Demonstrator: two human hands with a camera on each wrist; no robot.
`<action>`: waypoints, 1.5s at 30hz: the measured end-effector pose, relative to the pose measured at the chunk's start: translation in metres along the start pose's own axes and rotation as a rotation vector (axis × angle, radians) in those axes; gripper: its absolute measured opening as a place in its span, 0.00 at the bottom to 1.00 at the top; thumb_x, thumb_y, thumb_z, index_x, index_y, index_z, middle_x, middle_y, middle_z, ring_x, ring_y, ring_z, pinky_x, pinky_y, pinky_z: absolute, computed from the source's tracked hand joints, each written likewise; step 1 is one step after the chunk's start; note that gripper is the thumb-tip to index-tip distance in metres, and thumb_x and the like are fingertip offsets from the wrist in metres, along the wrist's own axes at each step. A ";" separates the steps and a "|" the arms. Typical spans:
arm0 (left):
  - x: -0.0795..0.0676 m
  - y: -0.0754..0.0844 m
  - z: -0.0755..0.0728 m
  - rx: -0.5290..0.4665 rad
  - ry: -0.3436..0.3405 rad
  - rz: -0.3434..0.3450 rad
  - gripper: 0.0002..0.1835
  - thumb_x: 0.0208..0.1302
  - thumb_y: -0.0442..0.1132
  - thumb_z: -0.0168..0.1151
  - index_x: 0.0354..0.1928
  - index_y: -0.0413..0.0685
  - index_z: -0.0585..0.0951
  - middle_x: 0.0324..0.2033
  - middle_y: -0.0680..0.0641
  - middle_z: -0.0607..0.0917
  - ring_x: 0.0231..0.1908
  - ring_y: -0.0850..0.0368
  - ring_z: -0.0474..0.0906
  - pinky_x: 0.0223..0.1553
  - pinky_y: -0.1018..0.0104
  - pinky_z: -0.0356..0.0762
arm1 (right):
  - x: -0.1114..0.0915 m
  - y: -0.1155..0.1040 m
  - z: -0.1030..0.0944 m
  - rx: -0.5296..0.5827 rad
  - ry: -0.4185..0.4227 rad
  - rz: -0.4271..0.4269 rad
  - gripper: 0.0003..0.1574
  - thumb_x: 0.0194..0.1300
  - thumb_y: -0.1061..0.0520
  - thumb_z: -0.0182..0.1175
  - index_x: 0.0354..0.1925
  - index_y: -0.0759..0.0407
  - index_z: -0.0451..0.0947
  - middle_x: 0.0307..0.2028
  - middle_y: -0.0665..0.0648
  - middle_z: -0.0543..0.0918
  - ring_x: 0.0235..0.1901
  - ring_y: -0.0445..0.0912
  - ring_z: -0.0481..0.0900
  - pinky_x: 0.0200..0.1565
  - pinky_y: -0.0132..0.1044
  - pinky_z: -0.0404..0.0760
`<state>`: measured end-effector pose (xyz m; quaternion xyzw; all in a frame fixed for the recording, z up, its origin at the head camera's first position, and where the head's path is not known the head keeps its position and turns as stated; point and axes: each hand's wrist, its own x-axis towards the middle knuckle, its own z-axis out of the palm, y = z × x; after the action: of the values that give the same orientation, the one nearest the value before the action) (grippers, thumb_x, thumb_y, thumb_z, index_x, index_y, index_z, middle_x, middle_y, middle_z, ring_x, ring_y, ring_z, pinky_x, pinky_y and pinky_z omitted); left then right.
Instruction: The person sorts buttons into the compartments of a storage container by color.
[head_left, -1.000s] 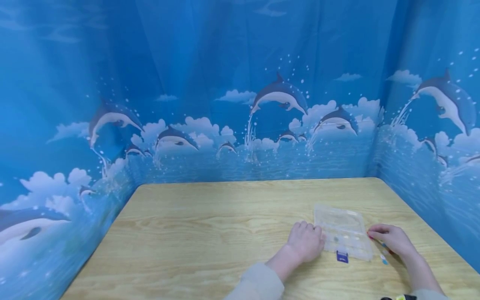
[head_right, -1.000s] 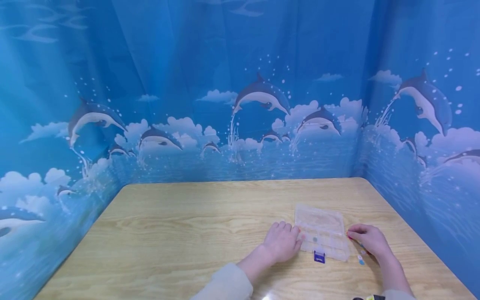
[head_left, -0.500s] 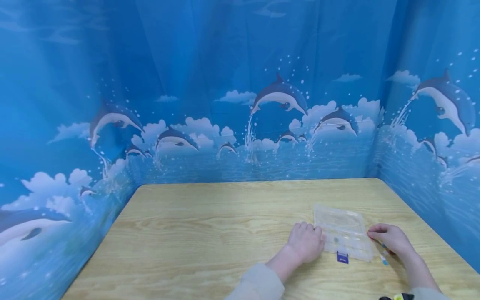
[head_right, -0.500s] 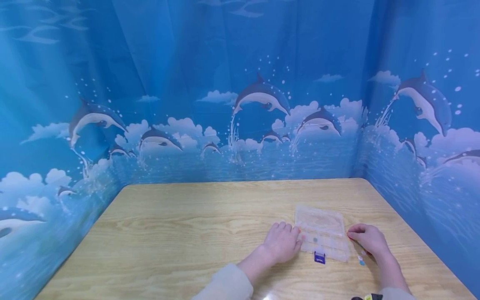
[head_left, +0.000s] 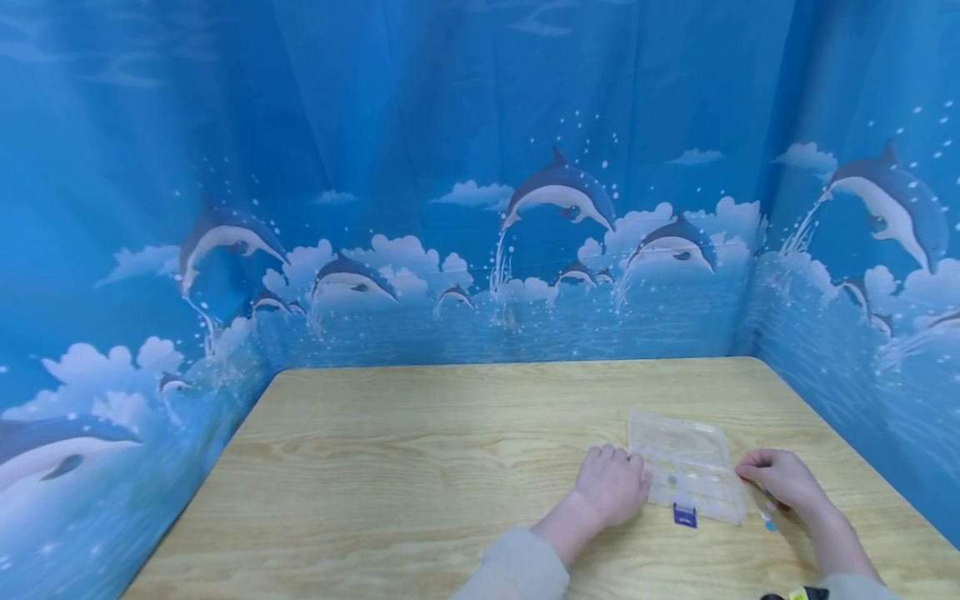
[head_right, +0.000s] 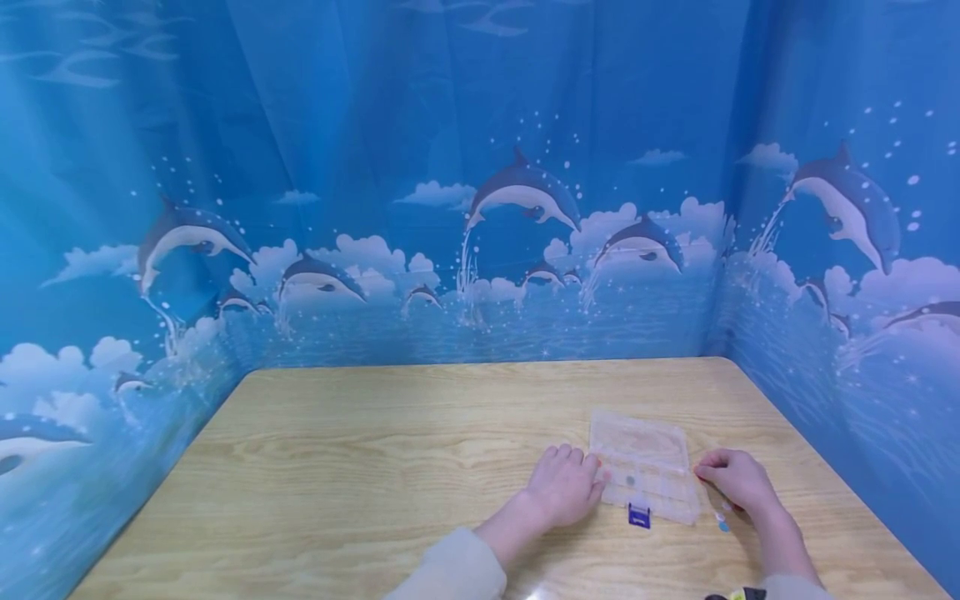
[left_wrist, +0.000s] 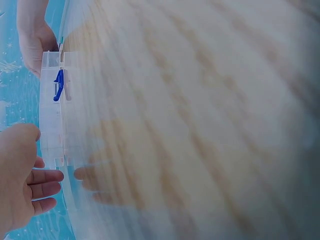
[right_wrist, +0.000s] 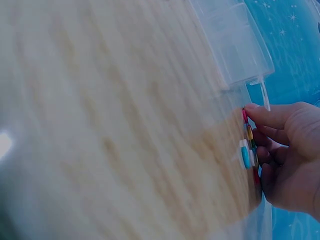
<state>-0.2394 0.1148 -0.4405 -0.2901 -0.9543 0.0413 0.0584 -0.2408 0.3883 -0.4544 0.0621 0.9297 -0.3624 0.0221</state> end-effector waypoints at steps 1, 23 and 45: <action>0.000 0.000 0.000 0.000 0.002 0.001 0.18 0.70 0.58 0.37 0.49 0.60 0.73 0.38 0.58 0.76 0.40 0.64 0.70 0.48 0.68 0.66 | -0.001 -0.001 0.000 0.002 -0.003 0.000 0.13 0.60 0.57 0.56 0.35 0.69 0.75 0.20 0.50 0.71 0.11 0.40 0.63 0.15 0.35 0.67; 0.000 0.000 0.000 -0.003 0.006 -0.004 0.18 0.71 0.57 0.36 0.48 0.59 0.73 0.37 0.58 0.76 0.39 0.64 0.69 0.47 0.69 0.66 | -0.001 0.005 -0.006 -0.018 -0.002 -0.046 0.26 0.66 0.50 0.51 0.44 0.75 0.74 0.39 0.69 0.78 0.19 0.44 0.70 0.23 0.37 0.70; 0.000 -0.001 0.001 0.020 0.015 0.005 0.18 0.71 0.58 0.36 0.47 0.60 0.73 0.36 0.58 0.76 0.38 0.64 0.69 0.45 0.69 0.66 | -0.008 0.000 -0.014 0.075 -0.022 0.010 0.31 0.68 0.46 0.50 0.49 0.76 0.70 0.32 0.57 0.77 0.26 0.42 0.68 0.27 0.37 0.70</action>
<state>-0.2405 0.1139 -0.4412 -0.2920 -0.9527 0.0487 0.0684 -0.2333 0.3968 -0.4435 0.0635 0.9149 -0.3975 0.0316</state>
